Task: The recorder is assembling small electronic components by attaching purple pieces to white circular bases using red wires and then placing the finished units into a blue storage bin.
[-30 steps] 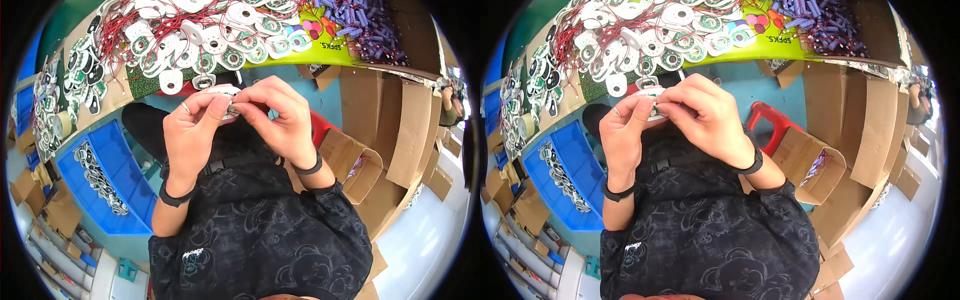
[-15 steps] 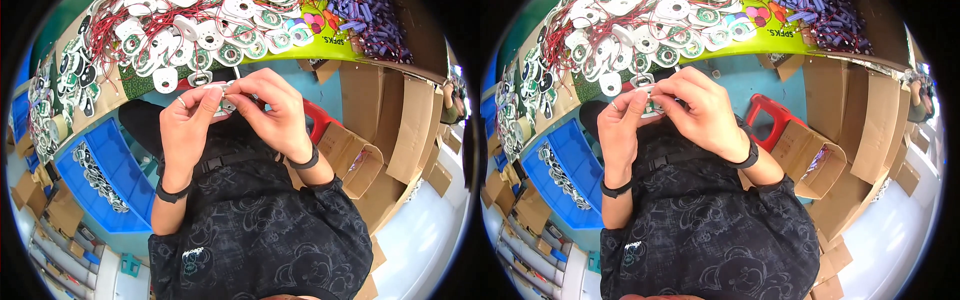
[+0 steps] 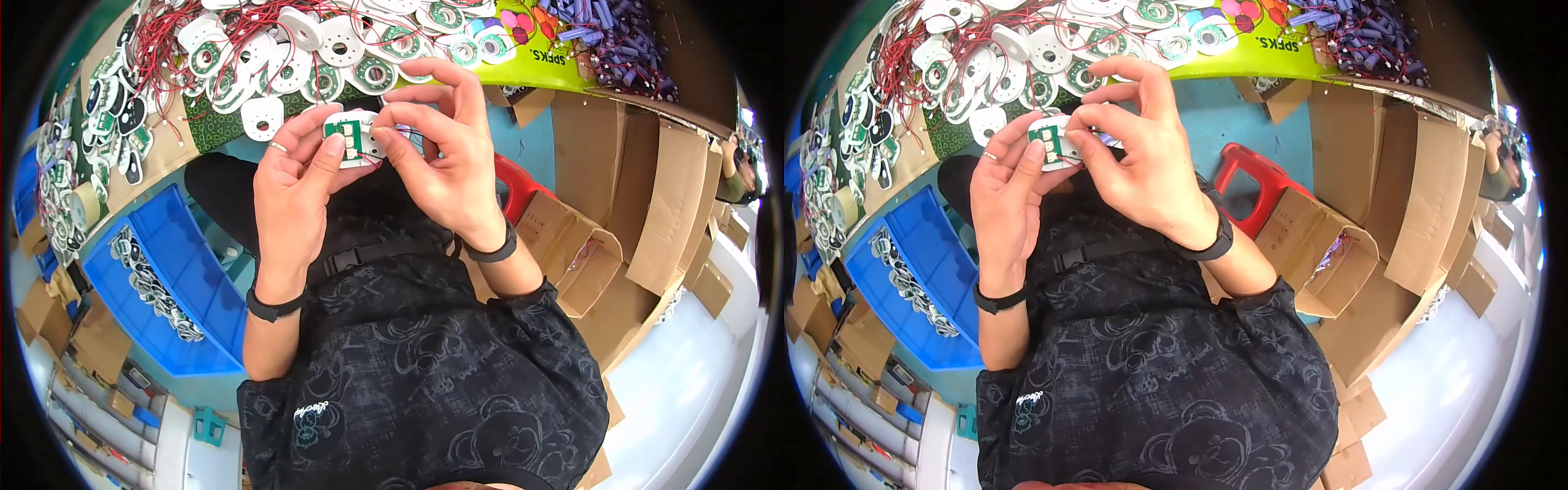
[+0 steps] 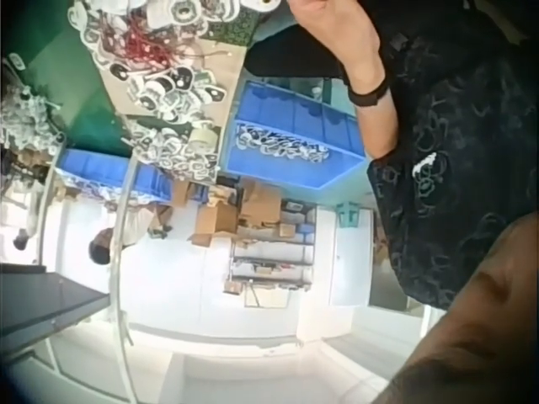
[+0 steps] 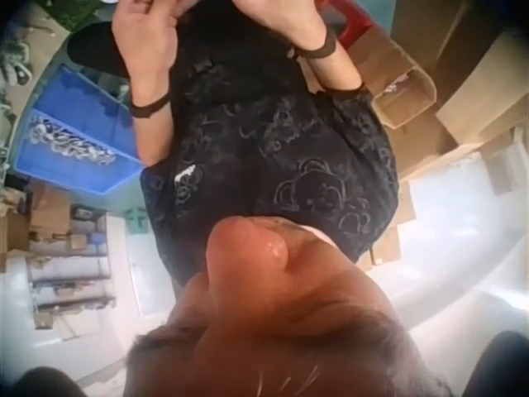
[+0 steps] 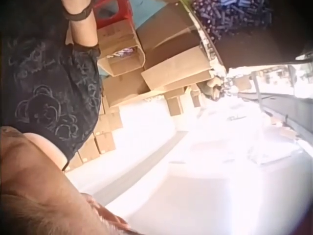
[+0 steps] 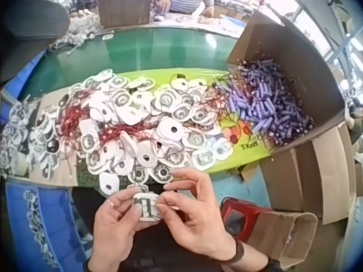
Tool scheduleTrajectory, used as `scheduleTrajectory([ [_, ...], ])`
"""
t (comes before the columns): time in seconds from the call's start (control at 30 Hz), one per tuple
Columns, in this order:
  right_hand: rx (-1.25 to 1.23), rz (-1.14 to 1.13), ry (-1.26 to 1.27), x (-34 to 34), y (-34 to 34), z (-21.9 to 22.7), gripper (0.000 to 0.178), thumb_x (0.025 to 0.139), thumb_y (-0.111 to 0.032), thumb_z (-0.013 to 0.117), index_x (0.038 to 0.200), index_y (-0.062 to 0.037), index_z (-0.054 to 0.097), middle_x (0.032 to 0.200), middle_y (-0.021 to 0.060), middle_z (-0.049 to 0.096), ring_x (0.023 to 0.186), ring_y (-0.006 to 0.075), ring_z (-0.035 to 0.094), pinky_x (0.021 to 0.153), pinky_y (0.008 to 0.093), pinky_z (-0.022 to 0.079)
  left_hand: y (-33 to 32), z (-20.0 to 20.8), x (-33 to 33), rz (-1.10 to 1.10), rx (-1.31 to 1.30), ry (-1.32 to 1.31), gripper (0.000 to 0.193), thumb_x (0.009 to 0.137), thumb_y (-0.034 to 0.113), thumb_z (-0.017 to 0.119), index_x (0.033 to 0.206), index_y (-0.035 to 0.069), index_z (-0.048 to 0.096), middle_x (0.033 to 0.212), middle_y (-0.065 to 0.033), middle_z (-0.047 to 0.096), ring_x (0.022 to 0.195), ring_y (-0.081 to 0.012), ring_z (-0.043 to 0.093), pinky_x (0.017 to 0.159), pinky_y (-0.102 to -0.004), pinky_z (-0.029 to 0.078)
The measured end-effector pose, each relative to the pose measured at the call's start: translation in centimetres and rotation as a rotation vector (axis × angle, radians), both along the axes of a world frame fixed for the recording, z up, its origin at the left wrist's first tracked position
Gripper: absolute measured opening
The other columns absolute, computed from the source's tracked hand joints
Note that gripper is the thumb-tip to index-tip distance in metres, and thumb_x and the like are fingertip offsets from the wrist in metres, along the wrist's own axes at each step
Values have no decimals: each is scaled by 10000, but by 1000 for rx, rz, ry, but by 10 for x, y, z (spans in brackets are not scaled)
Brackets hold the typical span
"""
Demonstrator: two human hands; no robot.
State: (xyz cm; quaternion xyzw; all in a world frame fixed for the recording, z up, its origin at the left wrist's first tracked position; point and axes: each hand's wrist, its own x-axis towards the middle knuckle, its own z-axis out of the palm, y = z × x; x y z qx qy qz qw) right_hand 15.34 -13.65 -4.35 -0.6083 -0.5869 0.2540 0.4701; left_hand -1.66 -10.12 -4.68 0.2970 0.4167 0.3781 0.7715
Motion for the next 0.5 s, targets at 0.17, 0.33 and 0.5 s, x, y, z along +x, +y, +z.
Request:
scheduleTrajectory([
  [0.17, 44, 12, -25, -5, 2, -3, 129, 807, 32, 766, 923, -17, 740, 1322, 143, 521, 945, 174, 680, 725, 282, 551, 2, 1, 1, 12, -24, -3, 333, 1015, 60, 602, 1328, -43, 553, 1203, -172, 680, 1053, -213, 693, 913, -380, 623],
  [0.33, 69, -34, -26, -10, 5, -1, 123, 798, 43, 764, 904, -13, 734, 1288, 149, 545, 848, 166, 686, 747, 292, 559, 2, 1, 1, 42, -21, 13, 345, 1012, 64, 612, 1343, -30, 581, 1164, -149, 698, 1026, -196, 696, 905, -371, 626],
  [0.5, 72, -8, -22, -9, 8, -6, 118, 801, 63, 754, 891, -7, 727, 1292, 128, 547, 862, 157, 686, 738, 294, 557, 0, 1, 2, 45, 98, 162, 345, 1009, 62, 620, 1342, -26, 602, 1187, -124, 693, 1011, -162, 690, 873, -328, 626],
])
